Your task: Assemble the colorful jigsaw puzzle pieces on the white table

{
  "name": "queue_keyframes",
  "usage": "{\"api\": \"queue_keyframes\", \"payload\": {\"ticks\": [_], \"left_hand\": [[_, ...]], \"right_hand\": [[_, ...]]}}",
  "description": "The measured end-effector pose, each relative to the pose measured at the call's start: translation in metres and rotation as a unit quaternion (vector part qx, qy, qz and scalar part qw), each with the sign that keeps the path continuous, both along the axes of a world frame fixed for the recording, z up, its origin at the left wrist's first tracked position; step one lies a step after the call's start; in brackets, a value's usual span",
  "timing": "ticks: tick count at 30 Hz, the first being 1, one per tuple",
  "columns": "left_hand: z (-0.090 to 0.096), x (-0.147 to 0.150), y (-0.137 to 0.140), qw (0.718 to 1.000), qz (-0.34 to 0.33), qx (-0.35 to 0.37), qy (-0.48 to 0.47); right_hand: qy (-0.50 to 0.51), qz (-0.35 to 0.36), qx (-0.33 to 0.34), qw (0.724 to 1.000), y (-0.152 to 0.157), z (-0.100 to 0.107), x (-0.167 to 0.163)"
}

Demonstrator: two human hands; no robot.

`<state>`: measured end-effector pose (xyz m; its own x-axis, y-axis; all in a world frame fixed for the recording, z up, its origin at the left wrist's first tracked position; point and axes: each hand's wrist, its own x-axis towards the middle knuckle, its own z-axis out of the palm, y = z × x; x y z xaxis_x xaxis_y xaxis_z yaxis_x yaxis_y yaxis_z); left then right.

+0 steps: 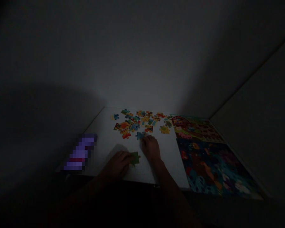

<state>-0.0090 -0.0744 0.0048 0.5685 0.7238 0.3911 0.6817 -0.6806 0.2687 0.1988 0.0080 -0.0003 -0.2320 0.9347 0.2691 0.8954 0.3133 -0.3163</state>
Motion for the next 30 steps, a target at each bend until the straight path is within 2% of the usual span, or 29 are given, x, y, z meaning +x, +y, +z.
{"api": "queue_keyframes", "payload": {"ticks": [5,11,14,17,22,24,27,30], "left_hand": [[-0.004,-0.003,0.000,0.992,0.111,0.023,-0.046],[-0.003,-0.004,0.003,0.987,0.149,-0.022,-0.058],[-0.001,-0.004,0.004,0.985,0.153,-0.045,-0.060],[0.002,-0.003,0.003,0.987,0.134,-0.061,-0.056],[0.008,-0.002,0.002,0.995,0.027,-0.084,-0.043],[0.008,-0.003,-0.002,0.995,0.005,-0.098,-0.030],[0.003,-0.008,-0.013,0.995,0.032,-0.089,-0.015],[-0.006,-0.013,-0.025,0.993,0.101,-0.053,-0.023]], "right_hand": [[0.004,0.079,0.005,0.997,0.009,0.014,-0.040],[-0.019,-0.037,-0.073,0.996,0.018,0.026,-0.090],[0.003,-0.081,-0.083,0.993,0.023,0.023,-0.090],[0.036,-0.085,-0.091,0.992,0.030,0.017,-0.083],[0.049,-0.074,-0.089,0.992,0.034,0.011,-0.080],[0.051,-0.060,-0.087,0.993,0.032,0.009,-0.079],[0.080,-0.054,-0.077,0.992,0.029,0.004,-0.074],[0.106,-0.064,-0.070,0.990,0.029,0.000,-0.067]]}}
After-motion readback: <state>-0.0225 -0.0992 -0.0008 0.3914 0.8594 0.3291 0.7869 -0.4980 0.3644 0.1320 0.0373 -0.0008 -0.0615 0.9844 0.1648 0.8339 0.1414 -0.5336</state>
